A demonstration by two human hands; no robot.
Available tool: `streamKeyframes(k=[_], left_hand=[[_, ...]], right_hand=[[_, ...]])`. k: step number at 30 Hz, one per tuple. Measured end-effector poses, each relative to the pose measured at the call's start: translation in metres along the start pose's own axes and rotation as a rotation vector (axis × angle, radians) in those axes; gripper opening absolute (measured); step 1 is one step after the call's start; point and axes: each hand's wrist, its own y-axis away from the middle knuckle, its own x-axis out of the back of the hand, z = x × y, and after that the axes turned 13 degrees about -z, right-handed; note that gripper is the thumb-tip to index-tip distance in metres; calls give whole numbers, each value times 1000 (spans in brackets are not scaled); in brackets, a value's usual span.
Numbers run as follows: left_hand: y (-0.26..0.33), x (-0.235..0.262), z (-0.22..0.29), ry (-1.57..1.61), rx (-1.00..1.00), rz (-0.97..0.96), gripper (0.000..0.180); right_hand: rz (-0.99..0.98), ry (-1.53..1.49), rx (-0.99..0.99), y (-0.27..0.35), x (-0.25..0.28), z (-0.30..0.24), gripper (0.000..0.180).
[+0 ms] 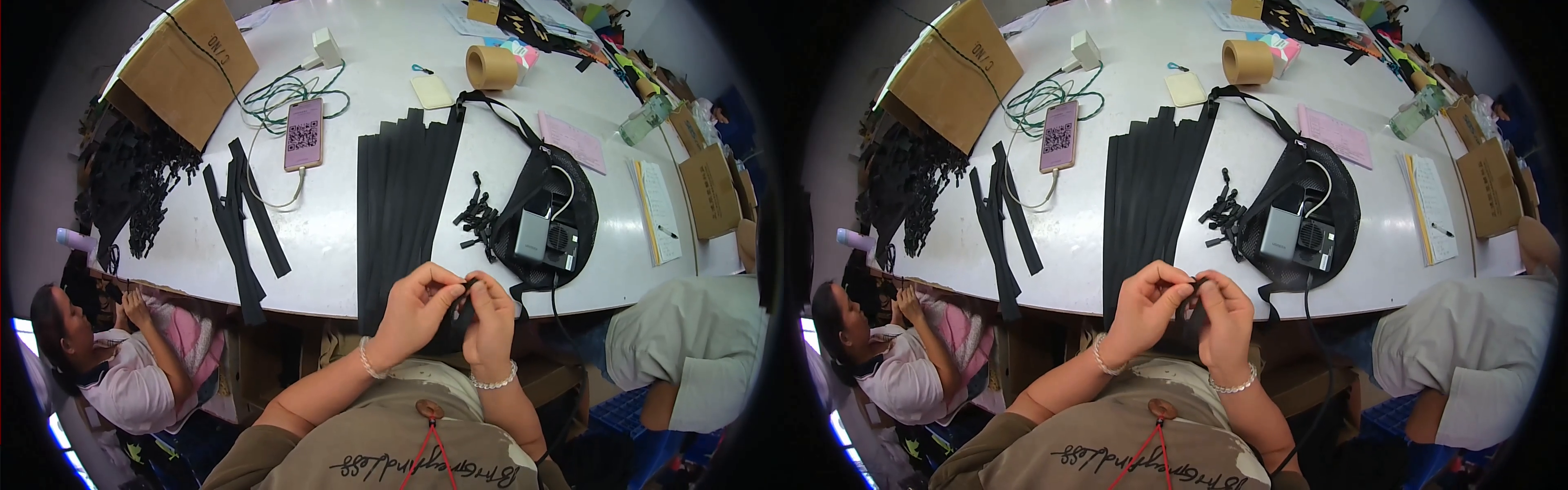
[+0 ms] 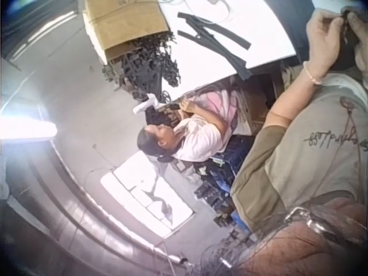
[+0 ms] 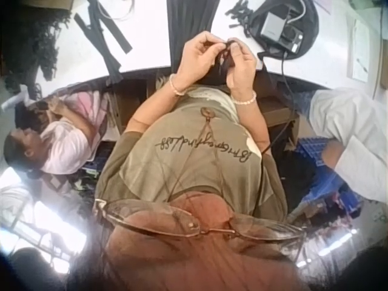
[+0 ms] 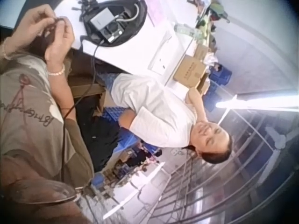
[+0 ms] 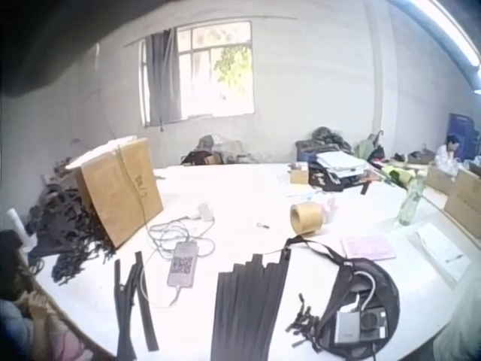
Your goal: Manually attaching small plastic clips or buckles onto black straps at a factory workstation.
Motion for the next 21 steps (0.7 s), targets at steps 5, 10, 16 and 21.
streamKeyframes(k=[5,10,16,21], left_hand=[[6,-2,-6,74,118,17,6],[2,4,1,209,201,-3,9],[4,7,4,248,313,-97,12],[4,2,12,310,341,9,6]], right_hand=[[67,293,117,-2,3,3,16],[19,4,-131,-3,9,-4,18],[19,-36,-176,-1,13,-7,19],[-46,-76,-172,-1,14,-5,19]])
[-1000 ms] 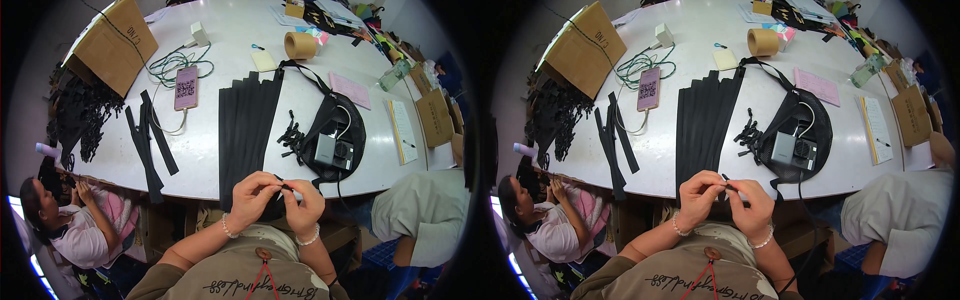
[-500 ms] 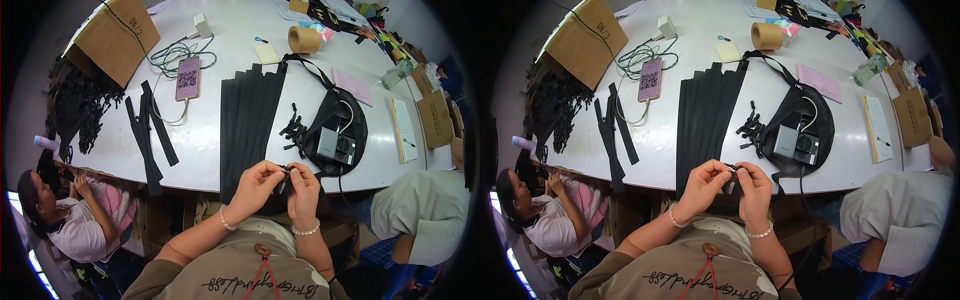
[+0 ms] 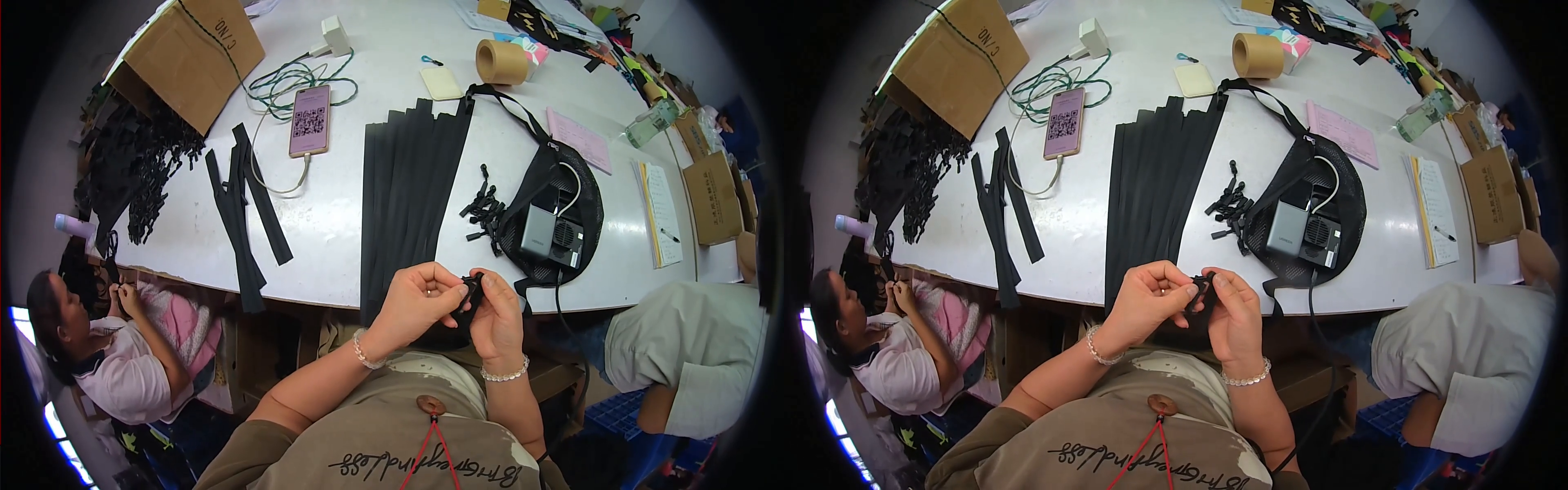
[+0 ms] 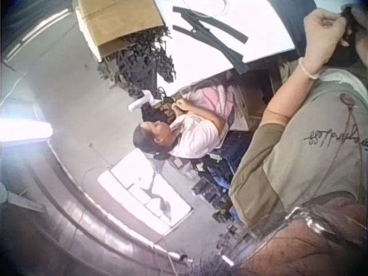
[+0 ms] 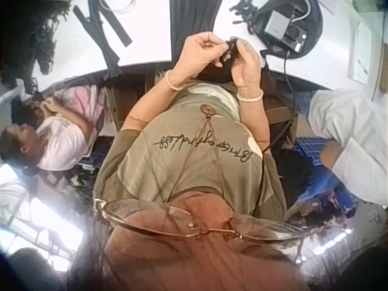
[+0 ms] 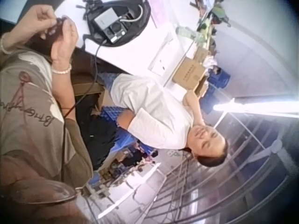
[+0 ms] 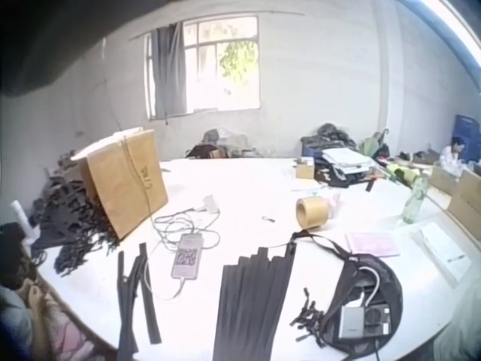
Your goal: Manually attaching small plastic clips or buckles onto black straps at a factory workstation.
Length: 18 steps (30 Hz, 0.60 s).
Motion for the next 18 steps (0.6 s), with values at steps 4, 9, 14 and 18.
streamKeyframes(k=[4,9,14,18], left_hand=[[2,-1,-3,-159,-117,62,7],[3,-3,-3,-412,-210,129,9],[2,-2,-7,-460,-241,143,8],[4,-2,-9,-472,-283,144,8]], right_hand=[[72,132,123,1,-5,3,17],[68,386,226,2,-6,3,15],[41,547,282,2,-5,2,12],[41,608,295,1,-5,1,12]])
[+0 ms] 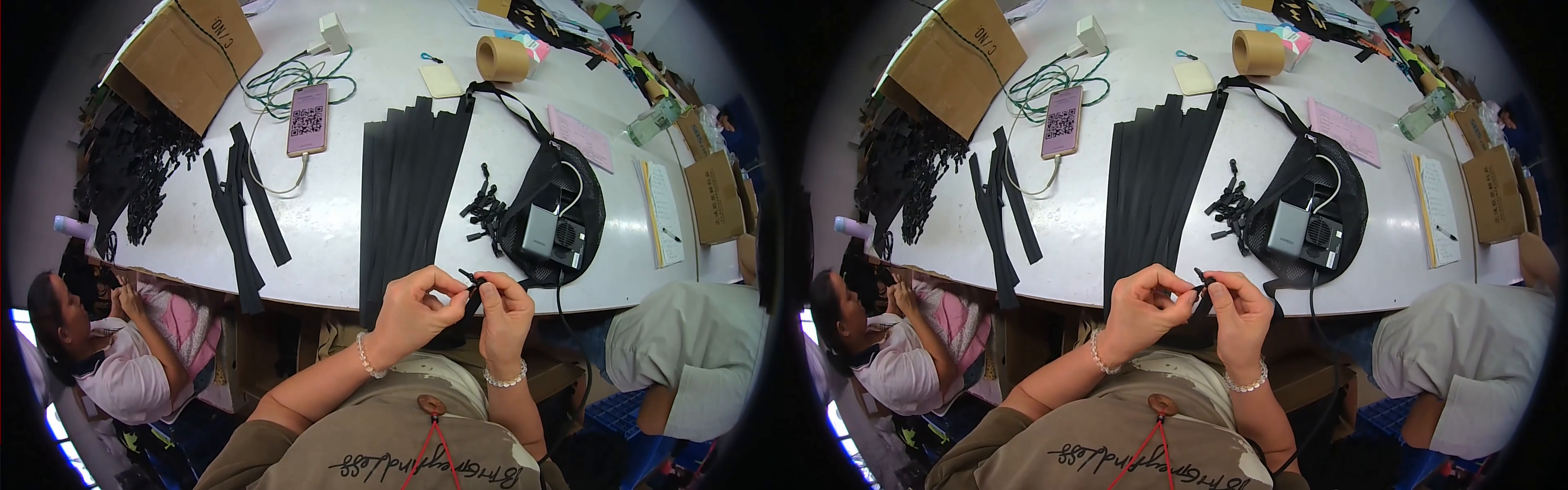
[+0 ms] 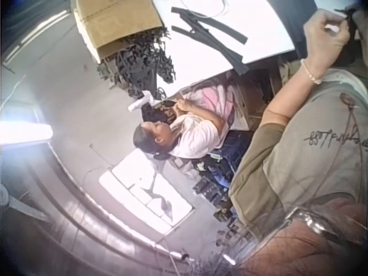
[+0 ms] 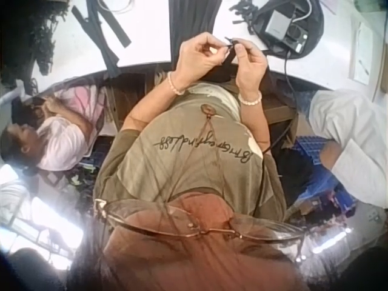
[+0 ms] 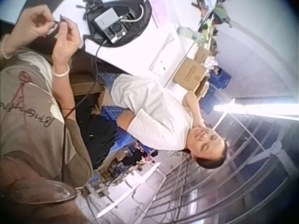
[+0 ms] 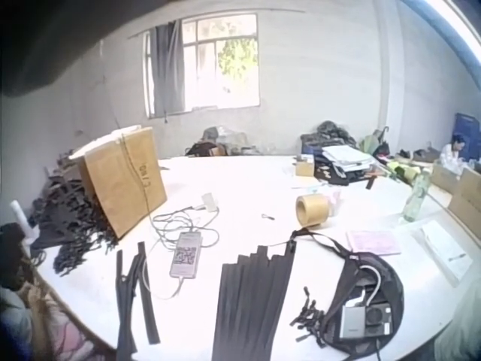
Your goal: Manually attaching small plastic clips or buckles onto black straps at a factory workstation.
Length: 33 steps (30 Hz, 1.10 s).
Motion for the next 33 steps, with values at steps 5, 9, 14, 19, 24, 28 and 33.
streamKeyframes(k=[5,9,14,19,24,28,33], left_hand=[[0,2,5,-73,11,-25,7],[1,3,7,-106,8,-11,7],[1,2,8,-127,-18,-18,7],[1,2,9,-171,-46,-16,7],[1,1,7,-129,-38,-8,7],[1,0,6,-124,-44,4,7],[2,0,3,-153,-40,24,8]], right_hand=[[9,-8,20,-1,-1,2,12],[-7,-20,16,0,-1,0,12],[-34,1,10,0,3,0,11],[-97,62,-14,-1,6,-2,12],[-109,55,-30,-1,8,-4,12],[-120,38,-37,-1,7,-7,12],[-131,47,-38,-1,6,-8,12]])
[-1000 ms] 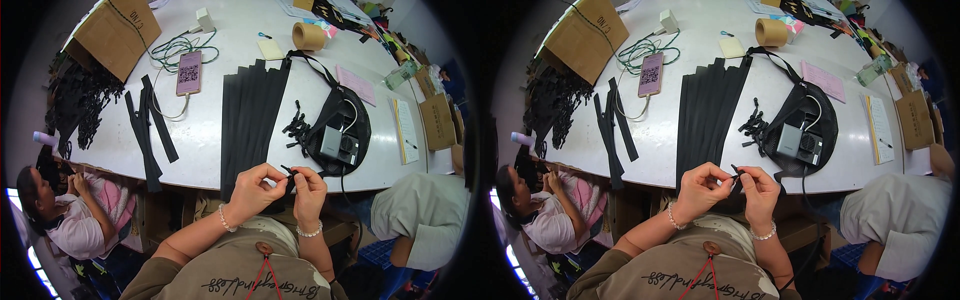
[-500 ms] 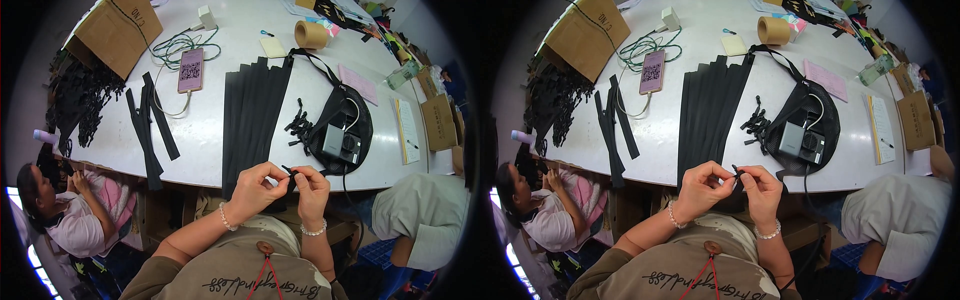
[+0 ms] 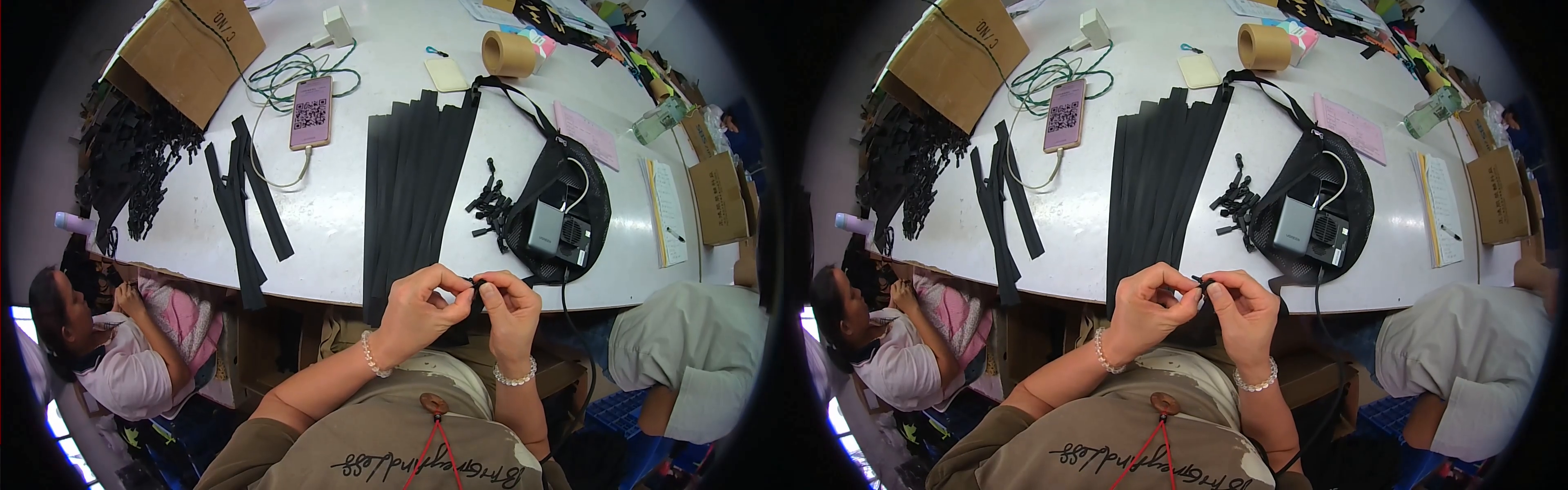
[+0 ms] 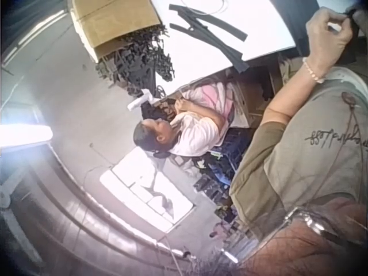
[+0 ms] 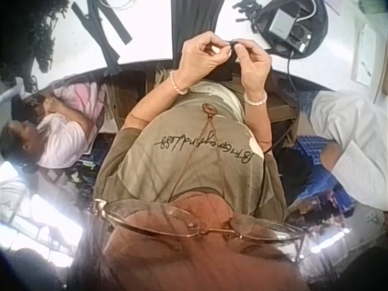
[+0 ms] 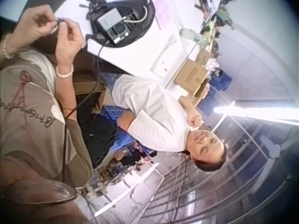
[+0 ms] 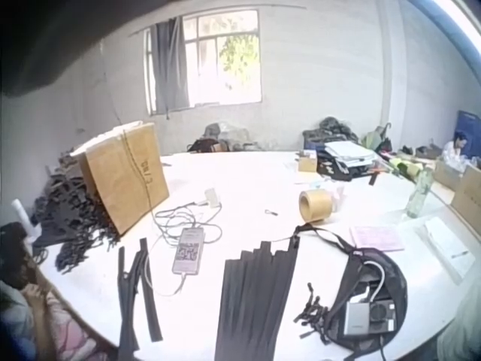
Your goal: Manually attaching small plastic clips or buckles onto black straps at a factory workstation.
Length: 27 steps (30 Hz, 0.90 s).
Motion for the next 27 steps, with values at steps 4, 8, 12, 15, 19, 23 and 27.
streamKeyframes(k=[4,8,12,15,19,23,27], left_hand=[[1,0,-2,-2,-4,11,8],[1,-2,-2,-2,-33,33,8],[2,-3,-5,18,-40,47,7],[3,-5,-9,59,-58,56,7],[2,-4,-13,95,-78,50,7],[-1,0,-7,370,111,-4,8],[-1,0,-7,433,135,-6,10]], right_hand=[[7,-6,-9,0,-3,-2,12],[1,-8,-4,1,-4,0,12],[12,-2,8,2,-6,4,13],[20,24,22,2,-7,6,13],[32,153,40,1,-9,4,14],[91,277,109,2,-14,4,19],[100,281,105,2,-14,3,22]])
